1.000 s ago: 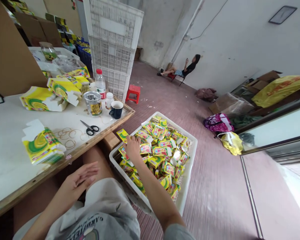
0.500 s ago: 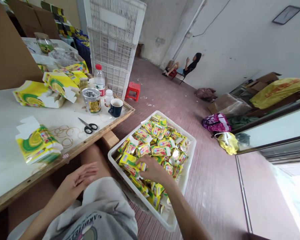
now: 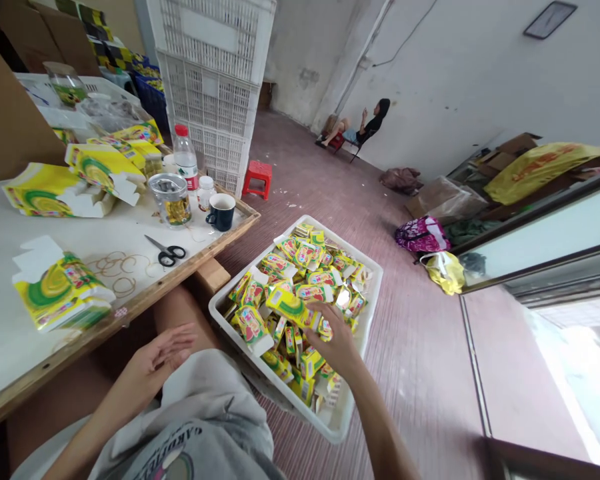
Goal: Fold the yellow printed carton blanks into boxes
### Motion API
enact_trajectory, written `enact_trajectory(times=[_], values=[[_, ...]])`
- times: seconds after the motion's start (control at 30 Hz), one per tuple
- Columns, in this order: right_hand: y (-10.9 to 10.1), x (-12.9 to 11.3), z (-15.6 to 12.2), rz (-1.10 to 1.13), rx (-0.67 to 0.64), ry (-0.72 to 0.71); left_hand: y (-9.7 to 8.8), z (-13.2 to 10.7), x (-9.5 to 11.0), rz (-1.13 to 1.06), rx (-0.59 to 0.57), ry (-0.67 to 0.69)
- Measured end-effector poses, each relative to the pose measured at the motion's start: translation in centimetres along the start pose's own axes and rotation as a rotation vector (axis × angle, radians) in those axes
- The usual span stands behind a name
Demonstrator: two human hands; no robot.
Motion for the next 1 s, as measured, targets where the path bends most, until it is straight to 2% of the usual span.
enact_trajectory(times=[0.2, 0.33, 0.43, 0.57, 0.63, 0.67, 0.73, 0.8, 0.87, 1.0], values=[[-1.9, 2.8, -8.7, -0.055, -0.13, 0.237, 2.2, 1.6, -1.1, 0.12, -0.084, 0.109], [-1.8, 3.7, -11.0, -0.155, -0.046, 0.338, 3.1, 3.5, -0.9, 0.322, 0.03, 0.261], [1.2, 2.7, -10.5, -0.182, 0.021, 0.287, 4.2, 4.3, -0.1, 0.383, 0.091, 0.336], [7.3, 0.7, -9.7, -0.167, -0.002, 0.185, 6.3, 4.6, 0.6, 0.458, 0.023, 0.466], [8.8, 0.6, -9.9, -0.165, 0.008, 0.161, 6.7, 5.3, 0.0, 0.445, 0.056, 0.434], [8.8, 0.9, -10.2, -0.17, 0.047, 0.167, 6.7, 5.8, -0.6, 0.43, 0.097, 0.395], [7.5, 2.5, -11.2, -0.201, 0.211, 0.249, 6.7, 7.2, -1.9, 0.399, 0.178, 0.307], [5.5, 4.9, -12.6, -0.248, 0.441, 0.415, 6.8, 8.8, -3.3, 0.367, 0.223, 0.226], [4.1, 7.3, -14.0, -0.269, 0.567, 0.57, 7.3, 10.1, -4.3, 0.325, 0.237, 0.152], [4.4, 10.7, -15.6, -0.214, 0.528, 0.726, 8.7, 11.4, -5.0, 0.274, 0.219, 0.045]])
Point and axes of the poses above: each hand's wrist, its own z-axis towards the middle knuckle, its own y-axis out of the palm, x = y × z, the point moved 2 cm from there along z, towards the middle knuckle, and after that the axes turned 13 degrees about z, right-handed, at the moved point
